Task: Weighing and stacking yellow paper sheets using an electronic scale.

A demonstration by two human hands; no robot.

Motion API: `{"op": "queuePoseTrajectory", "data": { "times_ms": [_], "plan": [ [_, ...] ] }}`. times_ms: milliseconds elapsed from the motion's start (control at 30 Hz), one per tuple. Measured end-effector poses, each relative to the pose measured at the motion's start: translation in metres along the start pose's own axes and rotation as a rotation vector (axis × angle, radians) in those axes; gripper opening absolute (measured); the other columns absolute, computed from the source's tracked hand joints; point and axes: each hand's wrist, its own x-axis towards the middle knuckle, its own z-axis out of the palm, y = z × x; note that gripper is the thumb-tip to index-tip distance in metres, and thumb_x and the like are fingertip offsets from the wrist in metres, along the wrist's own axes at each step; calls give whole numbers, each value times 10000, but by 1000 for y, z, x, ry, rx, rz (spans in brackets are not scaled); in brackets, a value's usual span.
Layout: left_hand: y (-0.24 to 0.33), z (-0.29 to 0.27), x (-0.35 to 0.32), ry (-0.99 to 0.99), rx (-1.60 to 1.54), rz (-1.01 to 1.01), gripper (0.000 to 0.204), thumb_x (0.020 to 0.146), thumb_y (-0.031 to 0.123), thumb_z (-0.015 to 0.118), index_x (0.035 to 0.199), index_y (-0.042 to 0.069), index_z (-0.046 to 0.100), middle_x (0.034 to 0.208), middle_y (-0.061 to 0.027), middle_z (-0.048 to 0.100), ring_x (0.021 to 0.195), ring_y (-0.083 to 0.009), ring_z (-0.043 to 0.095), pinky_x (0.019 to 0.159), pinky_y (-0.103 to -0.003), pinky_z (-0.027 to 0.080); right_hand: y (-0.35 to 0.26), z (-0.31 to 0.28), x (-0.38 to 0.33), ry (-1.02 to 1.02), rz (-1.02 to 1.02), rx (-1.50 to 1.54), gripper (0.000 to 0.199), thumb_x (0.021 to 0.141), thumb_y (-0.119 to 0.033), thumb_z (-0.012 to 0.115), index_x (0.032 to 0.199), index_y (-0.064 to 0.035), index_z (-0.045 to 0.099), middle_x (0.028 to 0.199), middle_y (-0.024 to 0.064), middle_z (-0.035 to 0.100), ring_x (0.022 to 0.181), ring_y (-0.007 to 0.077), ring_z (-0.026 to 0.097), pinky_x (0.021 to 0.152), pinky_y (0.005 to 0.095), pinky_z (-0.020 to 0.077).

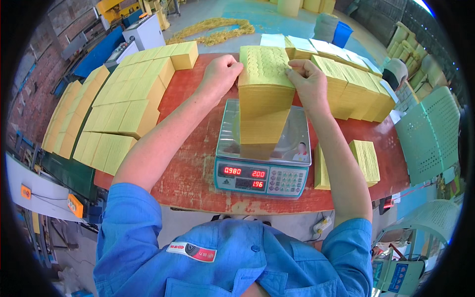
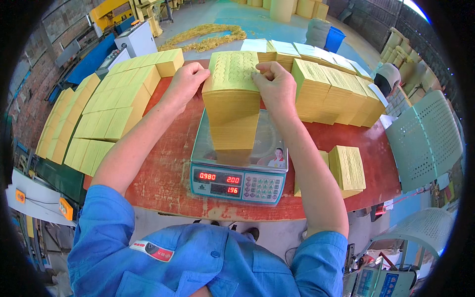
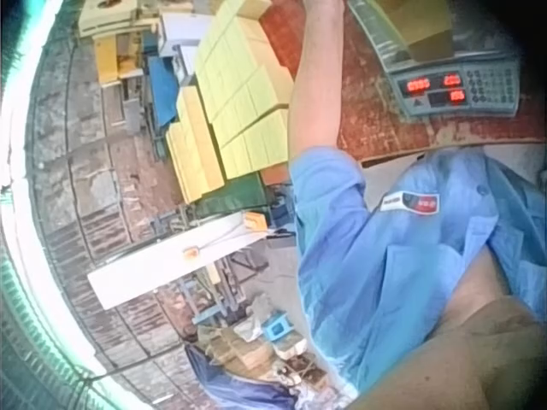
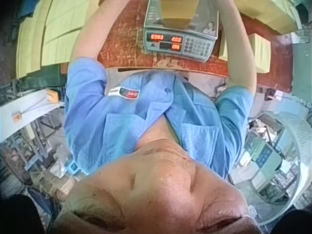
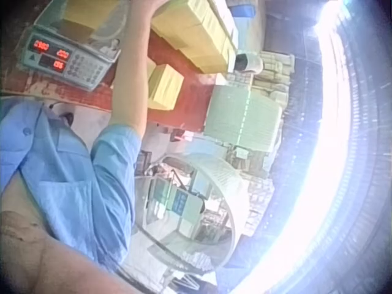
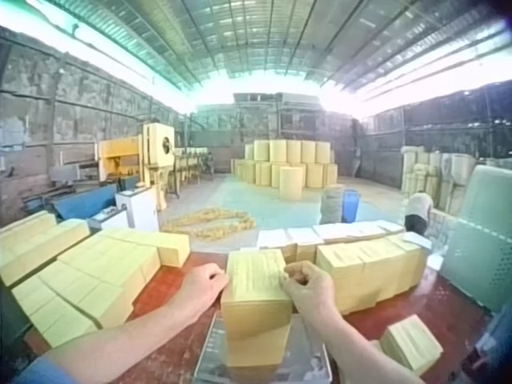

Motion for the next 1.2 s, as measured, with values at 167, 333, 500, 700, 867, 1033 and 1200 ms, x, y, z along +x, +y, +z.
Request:
{"op": "queuePoseTrajectory", "data": {
  "times_ms": [167, 333, 500, 700, 867, 1033, 1200],
  "plan": [
    [3, 2, -9, 11, -84, 11, 242, 934, 224, 583, 752, 76, 524, 667, -2, 553, 563, -84, 533, 468, -257, 426, -3, 0, -1, -34, -9, -30, 225, 829, -137, 718, 1017, -19, 688, 695, -12, 582, 644, 72, 499, 610, 254, 430],
    [-1, -4, -13, 41, -35, 40, 232, 935, 231, 582, 770, 77, 529, 666, -6, 561, 548, -87, 534, 461, -251, 407, 1, -4, 0, -26, -36, 8, 221, 854, -154, 699, 1026, -15, 682, 715, -2, 596, 658, 73, 506, 622, 251, 436],
    [-27, -25, -37, 75, -100, -12, 216, 938, 229, 573, 783, 84, 533, 655, -9, 561, 518, -103, 537, 453, -251, 396, -9, -27, -17, 20, 78, 225, 216, 937, -140, 596, 1077, 12, 656, 760, -7, 564, 675, 83, 500, 652, 237, 421],
    [-74, -66, -70, 159, -209, -220, 167, 901, 200, 584, 776, 98, 541, 641, -13, 559, 464, -104, 534, 414, -234, 379, 19, -58, -49, 37, 187, 301, 206, 903, -65, 575, 1069, 21, 661, 796, 26, 603, 670, 81, 541, 624, 231, 450],
    [-84, -83, -85, 190, -207, -233, 196, 912, 240, 595, 777, 109, 540, 656, -5, 565, 495, -94, 529, 446, -241, 376, 31, -67, -75, 27, 227, 363, 208, 901, -46, 564, 1069, 31, 659, 759, 20, 592, 665, 89, 545, 631, 240, 445],
    [-78, -74, -93, 160, -218, -213, 199, 931, 254, 602, 784, 131, 547, 687, 7, 586, 538, -85, 534, 485, -235, 371, 53, -68, -83, -27, 253, 409, 212, 914, -63, 575, 1082, 39, 655, 762, 26, 603, 707, 96, 558, 696, 246, 459],
    [-70, -63, -101, 160, -233, -218, 195, 930, 249, 610, 787, 130, 553, 699, 4, 599, 555, -78, 543, 492, -226, 375, 57, -61, -84, -60, 284, 429, 220, 914, -69, 578, 1092, 37, 654, 774, 30, 611, 725, 102, 567, 708, 246, 466]
  ]
}}
